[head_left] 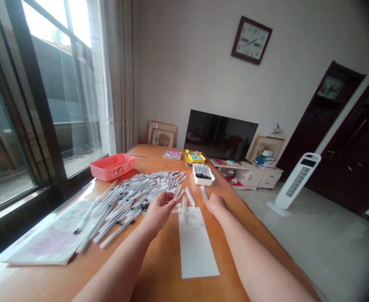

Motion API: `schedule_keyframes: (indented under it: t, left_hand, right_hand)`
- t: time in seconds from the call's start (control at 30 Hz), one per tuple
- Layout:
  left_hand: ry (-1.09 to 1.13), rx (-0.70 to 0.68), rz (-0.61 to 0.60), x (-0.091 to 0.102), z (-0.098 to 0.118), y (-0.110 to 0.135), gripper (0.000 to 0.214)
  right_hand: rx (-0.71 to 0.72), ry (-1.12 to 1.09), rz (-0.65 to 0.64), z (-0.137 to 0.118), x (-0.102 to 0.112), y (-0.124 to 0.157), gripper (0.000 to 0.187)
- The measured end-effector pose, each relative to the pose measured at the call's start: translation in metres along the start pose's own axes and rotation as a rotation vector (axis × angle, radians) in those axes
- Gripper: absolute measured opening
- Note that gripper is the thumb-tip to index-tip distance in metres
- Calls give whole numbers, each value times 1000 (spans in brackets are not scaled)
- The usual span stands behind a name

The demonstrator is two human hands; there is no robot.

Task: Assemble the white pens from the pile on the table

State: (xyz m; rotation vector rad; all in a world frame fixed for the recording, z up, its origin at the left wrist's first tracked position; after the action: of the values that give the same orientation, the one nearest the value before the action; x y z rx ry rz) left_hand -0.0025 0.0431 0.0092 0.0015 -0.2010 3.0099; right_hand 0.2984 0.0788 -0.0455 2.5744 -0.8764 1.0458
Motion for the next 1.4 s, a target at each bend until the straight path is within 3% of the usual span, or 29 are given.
schedule_keyframes:
  t: [0.37, 0.6, 0.83, 1.0, 1.2, 1.4]
  left_hand:
    - [6, 3, 25, 2, -2, -2, 36]
    - [12, 8, 72, 11, -9, -10, 42]
    - [29, 2, 149, 26, -2, -14, 46]
    - [90, 7, 201, 36, 2, -16, 48]
    - [81, 16, 255, 45, 16, -11, 45]
    - [22, 27, 272, 48, 17, -12, 44]
  right_hand:
    - [-74, -162, -51, -2, 17, 3, 35]
    - [-66, -258, -93, 3, 33, 21, 32]
    - [39, -312, -122, -24, 42, 51, 19]
    - [140, -316, -186, -44, 28, 75, 9]
    - [288, -155, -187, -31, 0, 82, 3]
    - [481, 58, -228, -31, -13, 81, 6]
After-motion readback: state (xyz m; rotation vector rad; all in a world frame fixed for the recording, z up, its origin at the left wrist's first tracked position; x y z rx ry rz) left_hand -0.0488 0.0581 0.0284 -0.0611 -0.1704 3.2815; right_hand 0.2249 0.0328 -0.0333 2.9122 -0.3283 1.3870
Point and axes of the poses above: each hand's wrist, its own y-axis away from the middle knuckle, its own x-axis out of the back of the hand, z = x × y, the point moved 5 cm from there along -y, towards the middle knuckle, and after that the axes turned 1 degree about y, right-handed, at the moved point
